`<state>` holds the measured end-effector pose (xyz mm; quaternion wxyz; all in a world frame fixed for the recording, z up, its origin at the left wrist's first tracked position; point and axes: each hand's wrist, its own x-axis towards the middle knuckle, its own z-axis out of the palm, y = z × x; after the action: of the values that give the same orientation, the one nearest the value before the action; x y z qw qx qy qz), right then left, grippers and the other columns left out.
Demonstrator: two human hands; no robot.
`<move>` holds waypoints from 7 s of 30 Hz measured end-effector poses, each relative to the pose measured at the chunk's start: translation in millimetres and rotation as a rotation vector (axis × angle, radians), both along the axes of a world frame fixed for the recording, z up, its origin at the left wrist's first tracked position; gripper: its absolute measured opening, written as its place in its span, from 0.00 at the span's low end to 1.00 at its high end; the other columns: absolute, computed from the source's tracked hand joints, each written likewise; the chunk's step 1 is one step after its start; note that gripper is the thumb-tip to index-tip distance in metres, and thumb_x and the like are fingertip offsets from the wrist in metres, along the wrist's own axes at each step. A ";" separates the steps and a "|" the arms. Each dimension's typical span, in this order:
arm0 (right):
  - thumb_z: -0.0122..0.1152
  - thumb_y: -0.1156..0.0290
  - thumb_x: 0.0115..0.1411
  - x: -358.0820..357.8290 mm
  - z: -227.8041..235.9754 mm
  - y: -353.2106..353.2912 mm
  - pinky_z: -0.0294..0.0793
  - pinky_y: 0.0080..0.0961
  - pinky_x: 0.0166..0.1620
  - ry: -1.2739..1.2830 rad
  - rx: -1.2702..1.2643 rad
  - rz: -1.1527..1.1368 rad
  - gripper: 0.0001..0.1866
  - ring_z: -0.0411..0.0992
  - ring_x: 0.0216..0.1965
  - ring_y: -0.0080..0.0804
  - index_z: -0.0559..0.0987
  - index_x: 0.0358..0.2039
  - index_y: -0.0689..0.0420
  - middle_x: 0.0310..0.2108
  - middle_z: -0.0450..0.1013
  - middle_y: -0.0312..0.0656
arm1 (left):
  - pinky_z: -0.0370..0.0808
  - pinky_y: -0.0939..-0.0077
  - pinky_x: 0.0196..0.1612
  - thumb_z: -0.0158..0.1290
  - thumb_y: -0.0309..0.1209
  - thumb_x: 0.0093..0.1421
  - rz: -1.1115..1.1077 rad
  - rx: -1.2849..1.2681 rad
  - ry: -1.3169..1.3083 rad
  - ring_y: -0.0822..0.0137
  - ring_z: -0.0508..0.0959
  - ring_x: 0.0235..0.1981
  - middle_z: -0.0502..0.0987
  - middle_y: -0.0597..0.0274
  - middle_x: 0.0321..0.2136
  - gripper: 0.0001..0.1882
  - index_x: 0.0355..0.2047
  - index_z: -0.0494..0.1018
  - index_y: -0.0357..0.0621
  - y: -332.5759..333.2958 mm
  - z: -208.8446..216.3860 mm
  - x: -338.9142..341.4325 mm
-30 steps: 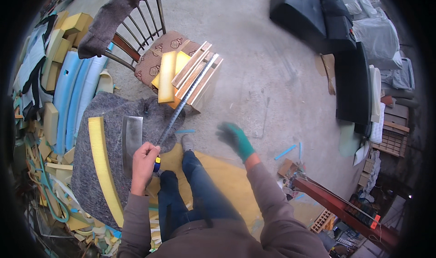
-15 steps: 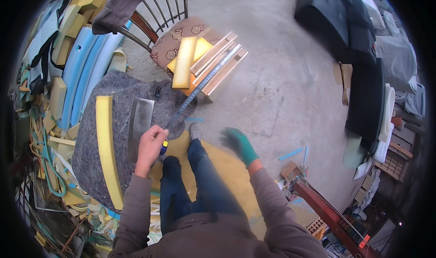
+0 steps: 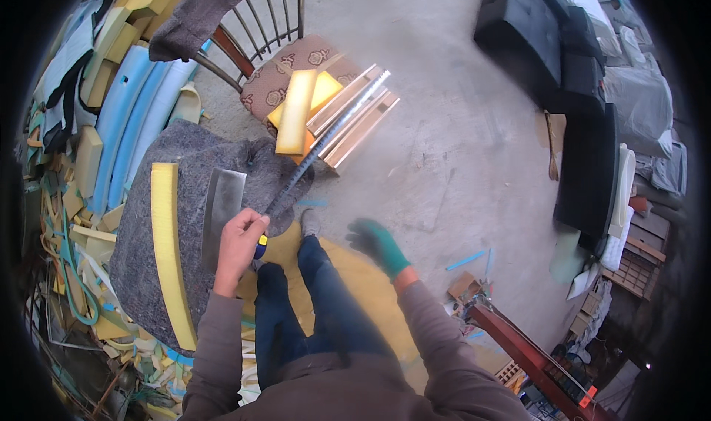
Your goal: The person gathers foam strips from a cluttered floor, places them on a cushioned chair, and uses a large knife to cut the foam into smaller pieces. The person repeatedly measures and slices the foam, stacking the cut pieces on the chair.
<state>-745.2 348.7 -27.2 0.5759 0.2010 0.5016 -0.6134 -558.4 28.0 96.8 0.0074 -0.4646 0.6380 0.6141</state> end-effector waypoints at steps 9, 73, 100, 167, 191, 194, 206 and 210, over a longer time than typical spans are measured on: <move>0.62 0.61 0.77 0.9 10.4 -6.3 0.82 0.43 0.61 -0.009 0.022 0.010 0.21 0.81 0.58 0.45 0.77 0.64 0.57 0.60 0.79 0.48 | 0.70 0.77 0.34 0.62 0.34 0.70 -0.039 -0.144 -0.054 0.80 0.73 0.29 0.77 0.70 0.24 0.13 0.32 0.78 0.37 -38.9 10.4 -19.9; 0.69 0.57 0.71 328.7 2.4 -226.1 0.83 0.29 0.39 0.238 0.179 0.830 0.18 0.84 0.33 0.33 0.86 0.39 0.62 0.31 0.84 0.44 | 0.66 0.47 0.68 0.65 0.28 0.61 -0.121 -0.854 -0.389 0.43 0.72 0.64 0.74 0.48 0.62 0.06 0.35 0.83 0.38 -102.1 -14.5 540.6; 0.69 0.65 0.70 244.4 96.2 -198.3 0.68 0.21 0.22 0.522 0.230 0.613 0.16 0.69 0.18 0.21 0.78 0.50 0.60 0.34 0.83 0.42 | 0.75 0.54 0.47 0.62 0.34 0.67 0.184 -0.470 -0.383 0.46 0.79 0.41 0.74 0.50 0.37 0.11 0.37 0.82 0.38 -139.9 -52.0 484.3; 0.67 0.74 0.70 354.4 28.4 -294.6 0.74 0.22 0.26 1.004 -0.086 0.953 0.21 0.72 0.22 0.16 0.81 0.63 0.58 0.29 0.80 0.34 | 0.76 0.43 0.50 0.58 0.35 0.68 0.244 -0.532 -0.476 0.39 0.81 0.45 0.78 0.48 0.42 0.10 0.37 0.81 0.41 -122.1 -53.6 473.6; 0.68 0.75 0.71 358.7 22.0 -290.5 0.69 0.19 0.29 1.036 -0.103 0.938 0.20 0.66 0.27 0.13 0.82 0.63 0.58 0.26 0.69 0.25 | 0.76 0.49 0.46 0.58 0.35 0.72 0.424 -0.724 -0.412 0.42 0.81 0.41 0.76 0.50 0.38 0.10 0.40 0.80 0.41 -151.8 -62.5 468.9; 0.68 0.75 0.71 355.5 11.2 -287.1 0.69 0.20 0.29 1.068 -0.122 0.946 0.21 0.66 0.26 0.13 0.82 0.63 0.58 0.26 0.70 0.26 | 0.76 0.47 0.51 0.54 0.40 0.74 0.490 -0.662 -0.490 0.40 0.80 0.47 0.78 0.50 0.43 0.13 0.40 0.80 0.45 -163.6 -66.8 486.4; 0.69 0.69 0.69 351.8 34.3 -302.3 0.73 0.35 0.31 1.059 -0.070 1.054 0.25 0.69 0.21 0.29 0.78 0.64 0.65 0.19 0.70 0.43 | 0.74 0.48 0.51 0.58 0.40 0.72 0.379 -0.694 -0.580 0.45 0.81 0.49 0.80 0.53 0.42 0.11 0.42 0.82 0.48 -171.1 -79.6 580.0; 0.67 0.69 0.71 353.5 39.2 -304.7 0.73 0.34 0.31 1.124 -0.127 1.054 0.24 0.69 0.20 0.31 0.78 0.64 0.66 0.20 0.70 0.44 | 0.72 0.47 0.52 0.59 0.40 0.70 0.252 -0.699 -0.678 0.48 0.81 0.50 0.80 0.55 0.43 0.11 0.45 0.82 0.49 -184.9 -73.1 573.8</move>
<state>-391.8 44.0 12.0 0.4609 -0.4394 0.7121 -0.2957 15.4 -156.9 23.7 -0.0161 -0.6862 0.7061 0.1740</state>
